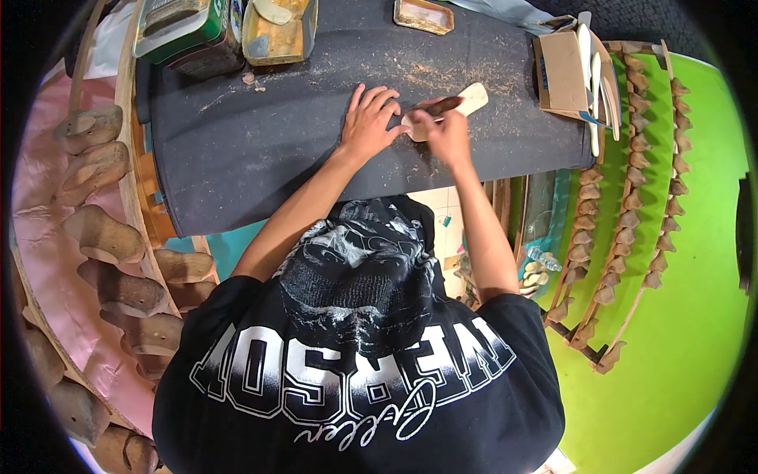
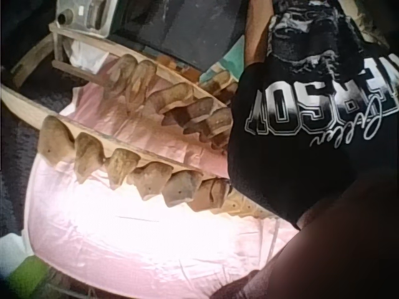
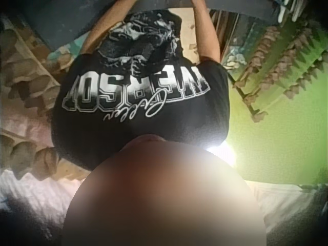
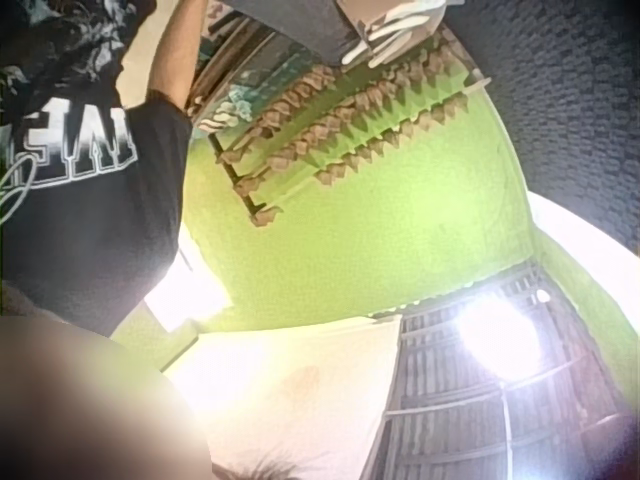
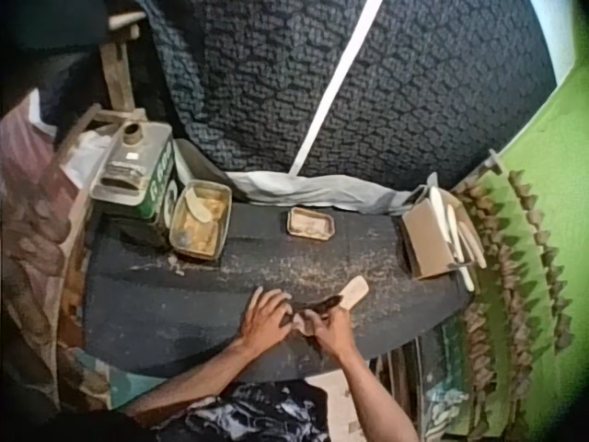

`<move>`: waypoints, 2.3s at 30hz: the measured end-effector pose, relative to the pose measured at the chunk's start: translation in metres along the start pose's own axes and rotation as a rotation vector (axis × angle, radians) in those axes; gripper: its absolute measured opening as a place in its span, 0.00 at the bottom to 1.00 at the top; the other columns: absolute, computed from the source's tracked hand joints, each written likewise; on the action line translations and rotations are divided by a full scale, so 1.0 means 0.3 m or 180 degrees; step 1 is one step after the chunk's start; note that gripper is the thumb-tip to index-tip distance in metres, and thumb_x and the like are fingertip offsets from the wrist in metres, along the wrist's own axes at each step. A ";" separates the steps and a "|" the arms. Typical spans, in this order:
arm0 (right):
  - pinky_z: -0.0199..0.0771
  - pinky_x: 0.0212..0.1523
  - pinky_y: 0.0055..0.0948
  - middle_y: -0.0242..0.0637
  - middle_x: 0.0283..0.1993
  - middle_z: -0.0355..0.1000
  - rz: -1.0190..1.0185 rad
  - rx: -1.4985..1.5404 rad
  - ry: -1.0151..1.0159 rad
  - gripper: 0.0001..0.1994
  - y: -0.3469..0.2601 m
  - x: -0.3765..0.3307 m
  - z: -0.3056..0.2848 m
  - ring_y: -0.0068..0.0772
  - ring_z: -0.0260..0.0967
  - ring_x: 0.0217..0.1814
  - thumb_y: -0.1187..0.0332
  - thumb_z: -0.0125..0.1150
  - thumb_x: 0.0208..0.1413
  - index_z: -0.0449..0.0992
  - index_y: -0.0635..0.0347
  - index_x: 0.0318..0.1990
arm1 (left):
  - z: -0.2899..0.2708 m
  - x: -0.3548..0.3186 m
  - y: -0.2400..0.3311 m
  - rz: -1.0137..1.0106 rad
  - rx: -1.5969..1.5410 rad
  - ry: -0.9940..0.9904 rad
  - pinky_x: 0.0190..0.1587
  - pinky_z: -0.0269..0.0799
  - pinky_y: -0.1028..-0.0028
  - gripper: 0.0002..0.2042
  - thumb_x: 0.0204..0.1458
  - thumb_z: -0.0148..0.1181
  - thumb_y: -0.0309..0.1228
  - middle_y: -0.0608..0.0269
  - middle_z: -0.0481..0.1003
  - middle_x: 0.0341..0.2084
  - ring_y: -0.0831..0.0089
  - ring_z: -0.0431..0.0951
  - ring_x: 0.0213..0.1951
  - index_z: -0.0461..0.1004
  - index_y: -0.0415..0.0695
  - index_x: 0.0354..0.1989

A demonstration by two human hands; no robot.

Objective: Applying adhesive to shoe insoles using a brush at a workbench.

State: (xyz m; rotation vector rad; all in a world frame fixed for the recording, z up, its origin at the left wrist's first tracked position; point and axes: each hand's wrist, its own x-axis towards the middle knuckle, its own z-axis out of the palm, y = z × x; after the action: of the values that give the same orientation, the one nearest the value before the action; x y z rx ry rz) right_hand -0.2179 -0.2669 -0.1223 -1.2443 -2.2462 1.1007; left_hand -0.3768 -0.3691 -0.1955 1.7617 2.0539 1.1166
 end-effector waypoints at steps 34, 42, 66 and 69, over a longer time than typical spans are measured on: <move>0.79 0.46 0.47 0.48 0.45 0.81 -0.0669 0.0727 -0.0210 0.08 0.178 -0.121 -0.111 0.52 0.81 0.45 0.73 0.70 0.58 0.84 0.64 0.44 | 0.002 0.002 0.121 -0.0068 0.0576 -0.0248 0.77 0.38 0.35 0.34 0.35 0.82 0.56 0.65 0.69 0.67 0.55 0.61 0.73 0.85 0.61 0.54; 0.80 0.40 0.38 0.48 0.41 0.83 0.0032 0.0483 0.0912 0.09 0.347 0.033 -0.329 0.44 0.83 0.39 0.71 0.66 0.63 0.80 0.64 0.47 | 0.073 -0.007 0.198 -0.0578 0.0900 -0.0157 0.77 0.27 0.30 0.39 0.34 0.80 0.62 0.60 0.67 0.69 0.53 0.54 0.77 0.82 0.53 0.55; 0.82 0.47 0.45 0.46 0.49 0.72 -0.1435 -0.1266 0.0110 0.16 0.227 -0.048 -0.205 0.52 0.72 0.52 0.76 0.64 0.46 0.75 0.60 0.46 | 0.098 0.026 0.132 -0.0058 0.1078 -0.0377 0.72 0.25 0.22 0.50 0.38 0.76 0.62 0.65 0.66 0.73 0.59 0.59 0.76 0.71 0.50 0.71; 0.80 0.46 0.48 0.44 0.46 0.73 -0.1629 -0.0454 -0.0165 0.14 0.178 -0.110 -0.125 0.51 0.73 0.50 0.74 0.64 0.50 0.75 0.61 0.45 | 0.090 0.033 0.139 -0.0065 0.1028 -0.0423 0.72 0.25 0.22 0.50 0.38 0.76 0.63 0.66 0.66 0.73 0.59 0.59 0.76 0.72 0.49 0.71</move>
State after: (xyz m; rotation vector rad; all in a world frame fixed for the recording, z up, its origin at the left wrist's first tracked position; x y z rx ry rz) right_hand -0.1466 -0.2602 -0.1370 -0.6247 -2.5154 0.7938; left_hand -0.3317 -0.3493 -0.1836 1.8912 2.2618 0.6684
